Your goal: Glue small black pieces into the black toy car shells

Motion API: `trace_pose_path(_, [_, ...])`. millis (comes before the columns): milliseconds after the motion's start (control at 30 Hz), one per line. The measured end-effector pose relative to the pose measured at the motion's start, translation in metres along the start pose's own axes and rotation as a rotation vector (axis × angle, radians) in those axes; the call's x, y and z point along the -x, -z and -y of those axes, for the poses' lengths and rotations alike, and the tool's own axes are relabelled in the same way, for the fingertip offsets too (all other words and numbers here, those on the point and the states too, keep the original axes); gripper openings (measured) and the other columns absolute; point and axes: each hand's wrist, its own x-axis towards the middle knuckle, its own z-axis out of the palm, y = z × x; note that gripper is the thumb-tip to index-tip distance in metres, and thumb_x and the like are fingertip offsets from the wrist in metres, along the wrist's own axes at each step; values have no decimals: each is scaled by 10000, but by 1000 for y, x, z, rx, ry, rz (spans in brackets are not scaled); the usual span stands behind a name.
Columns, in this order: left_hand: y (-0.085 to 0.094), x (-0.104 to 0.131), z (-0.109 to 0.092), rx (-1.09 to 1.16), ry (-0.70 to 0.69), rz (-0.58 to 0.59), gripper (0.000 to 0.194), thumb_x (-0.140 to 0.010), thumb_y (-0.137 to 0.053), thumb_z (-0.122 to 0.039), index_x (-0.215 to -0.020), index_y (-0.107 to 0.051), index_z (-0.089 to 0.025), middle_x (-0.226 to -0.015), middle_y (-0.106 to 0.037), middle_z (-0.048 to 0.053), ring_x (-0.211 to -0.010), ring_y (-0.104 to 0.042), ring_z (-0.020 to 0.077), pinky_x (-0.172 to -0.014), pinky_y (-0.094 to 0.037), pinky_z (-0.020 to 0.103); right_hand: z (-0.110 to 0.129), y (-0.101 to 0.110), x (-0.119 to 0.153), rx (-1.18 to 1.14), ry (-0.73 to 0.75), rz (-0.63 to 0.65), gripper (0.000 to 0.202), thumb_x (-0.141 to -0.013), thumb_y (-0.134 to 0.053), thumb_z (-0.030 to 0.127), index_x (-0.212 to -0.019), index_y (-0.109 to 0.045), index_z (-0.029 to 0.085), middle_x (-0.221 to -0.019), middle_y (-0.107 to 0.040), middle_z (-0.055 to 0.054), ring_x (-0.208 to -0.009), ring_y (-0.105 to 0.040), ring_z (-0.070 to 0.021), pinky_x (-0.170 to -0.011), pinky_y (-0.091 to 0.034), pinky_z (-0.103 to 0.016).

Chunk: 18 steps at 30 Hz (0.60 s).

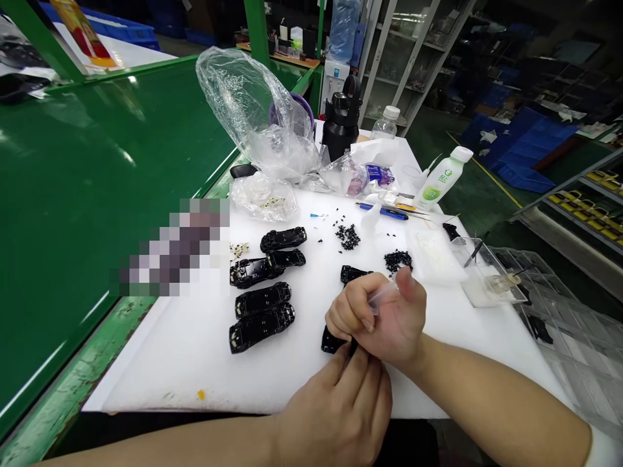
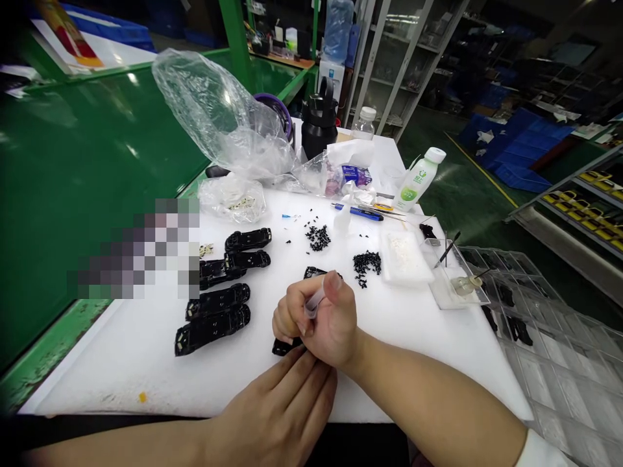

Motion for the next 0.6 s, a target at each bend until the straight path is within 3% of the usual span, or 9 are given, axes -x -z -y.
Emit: trace_pose_path(600, [-3,0,3,27,-6,4,385,-917,-427,-224,-1182,-655,-63,-1107,-712,144,-1025,-674,317,-873,-584,426,-5,2,-1,29,-4,10,587,-886,-408,640,-493,-438,205,-416,-331,43,-370,-270,-99,-415,-283,-261])
